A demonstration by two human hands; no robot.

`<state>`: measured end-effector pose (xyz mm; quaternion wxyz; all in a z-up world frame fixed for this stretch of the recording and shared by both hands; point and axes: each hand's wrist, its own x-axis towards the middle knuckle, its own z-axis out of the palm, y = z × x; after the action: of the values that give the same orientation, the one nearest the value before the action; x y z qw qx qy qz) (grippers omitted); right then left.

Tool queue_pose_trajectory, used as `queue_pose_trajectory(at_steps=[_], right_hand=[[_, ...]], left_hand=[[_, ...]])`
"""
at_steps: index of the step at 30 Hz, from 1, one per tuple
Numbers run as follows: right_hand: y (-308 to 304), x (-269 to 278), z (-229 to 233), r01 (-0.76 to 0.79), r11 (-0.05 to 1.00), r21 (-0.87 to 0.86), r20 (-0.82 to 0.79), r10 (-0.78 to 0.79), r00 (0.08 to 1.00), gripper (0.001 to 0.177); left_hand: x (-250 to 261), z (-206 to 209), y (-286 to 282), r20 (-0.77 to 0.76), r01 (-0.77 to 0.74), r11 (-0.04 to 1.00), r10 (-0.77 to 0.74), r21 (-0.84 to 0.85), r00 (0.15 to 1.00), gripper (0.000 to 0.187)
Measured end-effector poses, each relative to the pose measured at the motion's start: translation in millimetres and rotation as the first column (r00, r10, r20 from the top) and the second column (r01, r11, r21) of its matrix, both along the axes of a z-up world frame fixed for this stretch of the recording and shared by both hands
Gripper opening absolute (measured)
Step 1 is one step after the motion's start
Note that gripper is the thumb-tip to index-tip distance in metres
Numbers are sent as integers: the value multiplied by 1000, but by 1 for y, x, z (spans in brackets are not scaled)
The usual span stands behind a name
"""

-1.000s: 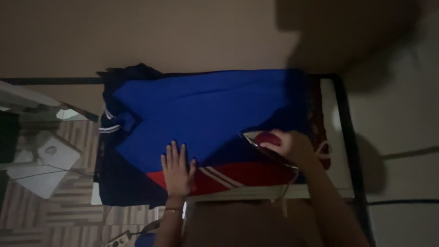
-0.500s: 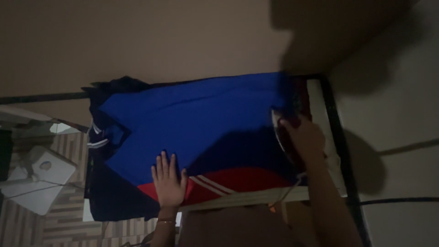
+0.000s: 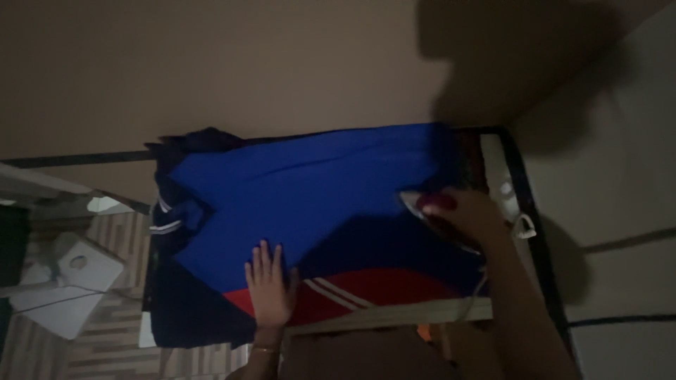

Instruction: The recorder uses an iron to smooth out a blue and red polo shirt laid out on a low board.

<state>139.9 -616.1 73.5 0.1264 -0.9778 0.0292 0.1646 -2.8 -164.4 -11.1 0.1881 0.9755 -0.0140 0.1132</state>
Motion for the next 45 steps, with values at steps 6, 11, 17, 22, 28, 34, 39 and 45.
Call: queue_pose_trajectory(at_steps=[6, 11, 17, 22, 28, 34, 39, 45], right_hand=[[62, -25, 57, -152, 978, 141, -180, 177, 968, 63], [99, -37, 28, -217, 964, 153, -59, 228, 972, 58], [134, -14, 29, 46, 979, 200, 36, -54, 998, 62], [155, 11, 31, 68, 986, 154, -40, -62, 997, 65], [221, 0, 51, -195, 959, 205, -164, 230, 959, 52], [295, -6, 50, -298, 873, 387, -65, 348, 935, 41], [362, -8, 55, -335, 881, 334, -230, 420, 878, 35], [423, -27, 66, -517, 801, 301, 114, 508, 854, 32]], left_hand=[[5, -4, 4, -132, -9, 1000, 7, -9, 991, 68], [6, 5, 20, -174, -76, 919, 8, -386, 985, 51], [9, 19, 53, -198, -95, 823, -22, -560, 980, 39], [0, -3, 103, -95, -70, 923, 37, -379, 995, 31], [-5, 50, 146, -61, -141, 960, 130, -243, 990, 48], [-15, 25, 191, -144, -170, 984, 160, -59, 977, 81], [-18, 34, 200, -256, -96, 995, 97, 17, 962, 100], [-21, 29, 199, -190, -71, 994, 86, 88, 978, 97]])
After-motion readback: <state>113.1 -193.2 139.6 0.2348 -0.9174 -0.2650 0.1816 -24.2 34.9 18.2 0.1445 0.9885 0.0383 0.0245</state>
